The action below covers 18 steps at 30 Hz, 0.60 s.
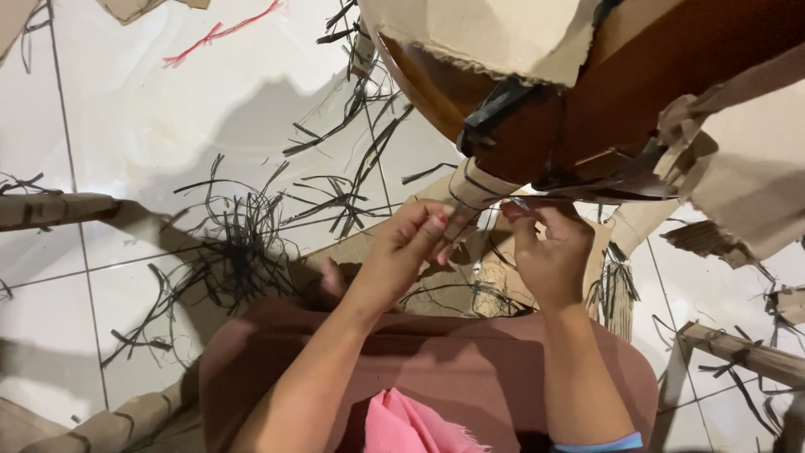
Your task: Wrapping chair legs with dark plastic strips over cardboard padding in a workshop.
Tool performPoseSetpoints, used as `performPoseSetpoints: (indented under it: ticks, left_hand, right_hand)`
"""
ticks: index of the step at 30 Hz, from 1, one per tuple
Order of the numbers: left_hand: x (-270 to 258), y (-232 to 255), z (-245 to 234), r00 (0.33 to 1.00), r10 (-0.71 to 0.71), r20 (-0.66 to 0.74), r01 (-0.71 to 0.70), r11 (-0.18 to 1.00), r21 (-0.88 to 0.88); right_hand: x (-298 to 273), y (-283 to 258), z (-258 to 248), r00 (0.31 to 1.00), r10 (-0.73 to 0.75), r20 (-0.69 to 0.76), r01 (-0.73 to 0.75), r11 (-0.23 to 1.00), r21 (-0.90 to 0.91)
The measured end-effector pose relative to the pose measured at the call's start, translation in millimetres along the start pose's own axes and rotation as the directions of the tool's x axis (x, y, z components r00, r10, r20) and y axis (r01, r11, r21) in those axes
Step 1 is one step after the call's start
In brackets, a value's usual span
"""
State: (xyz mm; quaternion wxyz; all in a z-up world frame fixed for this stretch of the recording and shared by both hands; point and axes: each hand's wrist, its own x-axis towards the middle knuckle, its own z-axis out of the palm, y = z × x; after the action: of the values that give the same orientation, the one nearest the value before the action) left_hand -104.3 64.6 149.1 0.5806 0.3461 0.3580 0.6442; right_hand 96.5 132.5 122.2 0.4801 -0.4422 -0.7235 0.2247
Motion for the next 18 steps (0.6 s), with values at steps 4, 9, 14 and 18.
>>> performPoseSetpoints:
  ticks: [4, 9, 14, 18]
  left_hand:
    - [1, 16, 2, 0.974, -0.225, 0.037, 0.212, 0.954, 0.213]
    - [12, 20, 4, 0.947, -0.314, 0.069, 0.298, 0.937, 0.18]
    - [22, -7, 3, 0.963, -0.271, -0.015, 0.271, 0.961, 0.05]
    - [22, -16, 5, 0.97, -0.24, -0.032, 0.24, 0.971, -0.001]
  right_hand:
    - [9, -12, 0, 0.995, -0.078, 0.064, 0.08, 0.996, -0.03]
    - [11, -31, 3, 0.99, -0.019, 0.141, 0.017, 1.0, 0.018]
    - [4, -23, 1, 0.996, -0.002, 0.091, -0.002, 0.999, 0.036]
    - [-14, 37, 2, 0.998, 0.037, 0.049, -0.037, 0.999, 0.003]
